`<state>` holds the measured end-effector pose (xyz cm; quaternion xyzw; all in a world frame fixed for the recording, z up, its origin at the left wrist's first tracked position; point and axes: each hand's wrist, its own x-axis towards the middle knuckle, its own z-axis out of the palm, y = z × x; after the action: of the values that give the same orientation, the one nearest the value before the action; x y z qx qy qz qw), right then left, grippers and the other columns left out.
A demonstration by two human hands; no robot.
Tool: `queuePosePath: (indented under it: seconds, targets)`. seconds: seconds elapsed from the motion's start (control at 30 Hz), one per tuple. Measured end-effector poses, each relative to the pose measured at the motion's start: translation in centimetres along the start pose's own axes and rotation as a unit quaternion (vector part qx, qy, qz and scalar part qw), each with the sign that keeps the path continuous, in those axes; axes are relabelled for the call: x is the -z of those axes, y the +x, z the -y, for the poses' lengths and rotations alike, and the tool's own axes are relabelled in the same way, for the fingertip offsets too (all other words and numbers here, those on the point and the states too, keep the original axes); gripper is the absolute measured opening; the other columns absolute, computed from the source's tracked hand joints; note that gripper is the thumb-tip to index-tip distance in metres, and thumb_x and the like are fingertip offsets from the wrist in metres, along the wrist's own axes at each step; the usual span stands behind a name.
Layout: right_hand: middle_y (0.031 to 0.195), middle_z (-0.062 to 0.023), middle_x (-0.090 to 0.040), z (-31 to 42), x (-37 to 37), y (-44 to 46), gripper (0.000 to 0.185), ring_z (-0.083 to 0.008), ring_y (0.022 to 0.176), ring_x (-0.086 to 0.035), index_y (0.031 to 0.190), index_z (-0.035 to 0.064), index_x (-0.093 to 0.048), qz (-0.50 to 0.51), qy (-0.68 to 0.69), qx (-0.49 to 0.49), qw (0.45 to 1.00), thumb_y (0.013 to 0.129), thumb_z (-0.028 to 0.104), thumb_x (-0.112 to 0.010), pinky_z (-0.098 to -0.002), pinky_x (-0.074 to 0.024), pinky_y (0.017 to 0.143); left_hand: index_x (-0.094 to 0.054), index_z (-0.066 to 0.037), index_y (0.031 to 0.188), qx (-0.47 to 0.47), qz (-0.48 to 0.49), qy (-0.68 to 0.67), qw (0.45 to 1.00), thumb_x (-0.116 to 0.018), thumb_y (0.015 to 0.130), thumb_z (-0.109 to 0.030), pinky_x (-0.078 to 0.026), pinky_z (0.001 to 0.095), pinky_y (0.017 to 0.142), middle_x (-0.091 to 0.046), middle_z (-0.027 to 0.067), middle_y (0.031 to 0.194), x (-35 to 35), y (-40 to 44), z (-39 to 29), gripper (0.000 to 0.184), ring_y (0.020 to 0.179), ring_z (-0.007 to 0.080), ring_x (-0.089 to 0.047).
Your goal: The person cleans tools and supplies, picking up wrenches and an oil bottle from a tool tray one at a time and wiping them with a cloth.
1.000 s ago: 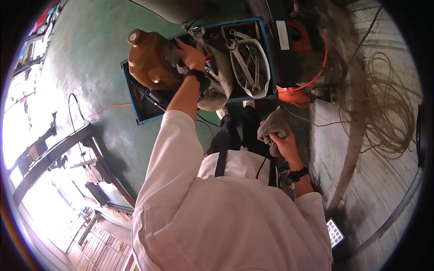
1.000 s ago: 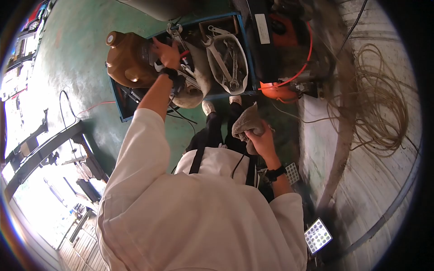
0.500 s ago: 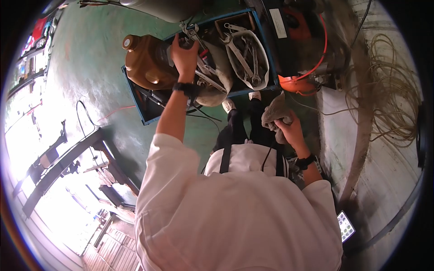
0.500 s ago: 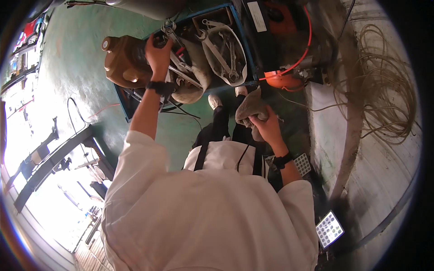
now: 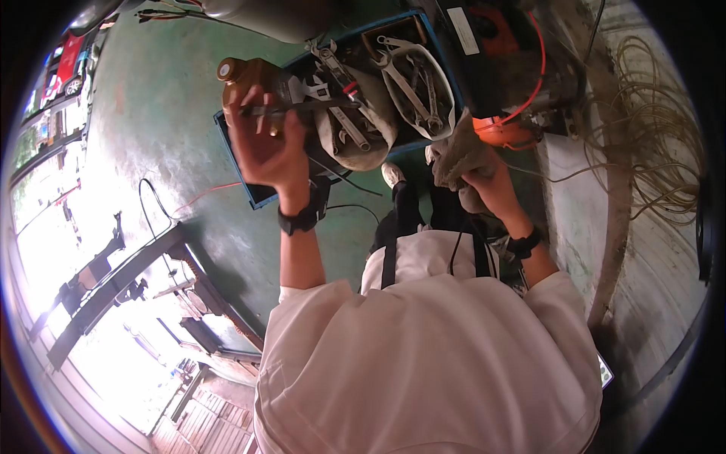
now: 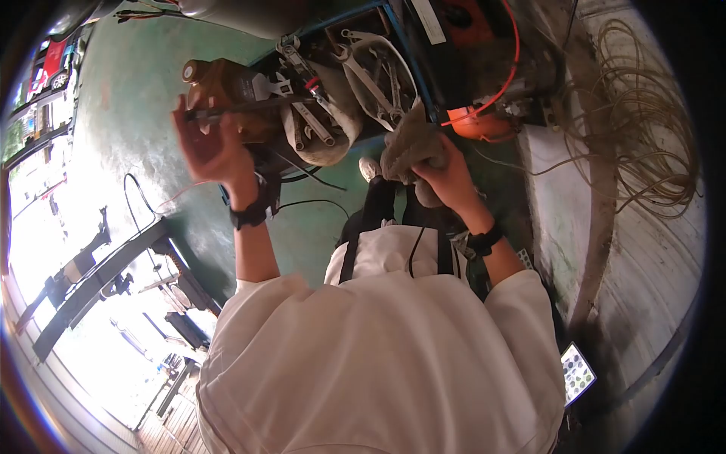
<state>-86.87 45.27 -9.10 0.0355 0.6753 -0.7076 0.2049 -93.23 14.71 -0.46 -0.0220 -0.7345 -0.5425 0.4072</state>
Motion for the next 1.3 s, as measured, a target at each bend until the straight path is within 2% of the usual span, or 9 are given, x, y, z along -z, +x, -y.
queuePosePath:
  seconds: [0.07,0.17,0.3,0.6,0.7,1.0,1.17,1.23,1.3]
  targets:
    - [0.109,-0.0074,-0.058,-0.5,0.3,1.5,0.038,-0.014,0.099,-0.056,0.114,0.0015,-0.051,0.024,-0.002,0.036,0.999,0.081,0.013,-0.065,-0.0281,-0.0447,0.085,-0.032,0.008,0.133,-0.052,-0.03,-0.057,0.997,-0.065,0.074,0.007,-0.051,0.0429,0.088,-0.046,0.019,0.127,0.4,2.2,-3.3,0.068,0.111,0.0343,-0.052]
    - [0.114,-0.0083,-0.056,0.6,-1.3,4.0,0.036,-0.0183,0.104,-0.056,0.117,0.0026,-0.05,-0.011,0.367,-0.088,0.926,0.088,0.023,-0.056,-0.0329,-0.0453,0.09,-0.029,-0.006,0.138,-0.026,-0.091,-0.109,0.989,-0.06,0.085,-0.018,-0.043,0.058,0.093,-0.043,0.02,0.13,1.0,4.5,-8.6,0.063,0.113,0.0405,-0.05]
    - [0.121,-0.0104,-0.054,7.9,-4.6,4.0,0.04,-0.0243,0.11,-0.053,0.123,0.006,-0.048,0.185,0.565,-0.148,0.79,0.092,0.031,-0.048,-0.0448,-0.0432,0.096,-0.018,-0.006,0.142,0.011,-0.071,-0.238,0.969,-0.066,0.08,-0.026,-0.043,0.0525,0.096,-0.034,0.0183,0.136,2.0,4.5,-10.3,0.08,0.118,0.0431,-0.044]
    - [0.122,-0.0101,-0.053,6.1,-3.6,2.5,0.041,-0.0229,0.105,-0.057,0.127,0.0071,-0.044,0.178,0.438,-0.162,0.866,0.089,0.021,-0.051,-0.042,-0.0495,0.088,-0.026,-0.005,0.141,0.219,-0.105,-0.324,0.914,-0.038,0.083,-0.053,-0.018,0.0469,0.111,-0.025,0.0125,0.147,4.7,0.3,-10.6,0.076,0.135,0.0289,-0.026]
    - [0.123,-0.0092,-0.052,9.5,-4.9,0.6,0.043,-0.0222,0.107,-0.056,0.129,0.007,-0.042,0.15,0.4,-0.171,0.888,0.089,0.018,-0.052,-0.0414,-0.0493,0.09,-0.027,-0.004,0.14,0.259,-0.049,-0.507,0.821,-0.04,0.082,-0.055,-0.016,0.0512,0.111,-0.027,0.0127,0.146,5.9,-1.4,-10.1,0.078,0.134,0.0291,-0.027]
    - [0.127,-0.0067,-0.051,10.8,-2.6,2.1,0.045,-0.0172,0.111,-0.053,0.13,0.0049,-0.042,0.176,0.341,-0.065,0.921,0.09,0.024,-0.052,-0.0319,-0.0425,0.097,-0.015,-0.004,0.144,0.444,0.162,-0.425,0.772,-0.069,0.065,-0.057,-0.032,0.0483,0.103,-0.032,0.0236,0.14,9.2,-3.9,-11.2,0.109,0.127,0.0361,-0.036]
    - [0.122,-0.0062,-0.055,12.7,-1.4,2.3,0.047,-0.0187,0.105,-0.057,0.129,0.0062,-0.045,0.228,0.291,-0.034,0.929,0.089,0.029,-0.052,-0.0359,-0.0481,0.09,-0.02,-0.002,0.142,0.395,0.047,-0.579,0.712,-0.05,0.077,-0.062,-0.03,0.0479,0.105,-0.032,0.0238,0.139,11.8,-4.4,-11.5,0.093,0.126,0.0405,-0.036]
    - [0.12,-0.0065,-0.056,13.0,-0.8,2.6,0.046,-0.0194,0.103,-0.058,0.128,0.0065,-0.045,0.174,0.196,-0.029,0.965,0.088,0.029,-0.053,-0.0373,-0.05,0.086,-0.024,0.0,0.14,0.487,0.144,-0.429,0.747,-0.043,0.081,-0.061,-0.031,0.0501,0.104,-0.033,0.0238,0.138,13.2,-3.3,-11.3,0.087,0.124,0.0435,-0.038]
    - [0.116,-0.0071,-0.058,12.3,0.4,3.9,0.045,-0.0198,0.101,-0.059,0.127,0.0065,-0.047,0.141,0.182,-0.06,0.971,0.087,0.026,-0.055,-0.038,-0.0511,0.083,-0.037,0.001,0.131,0.57,0.201,-0.443,0.662,-0.037,0.088,-0.054,-0.04,0.0529,0.096,-0.041,0.0253,0.132,14.8,-3.9,-8.1,0.071,0.111,0.0475,-0.049]
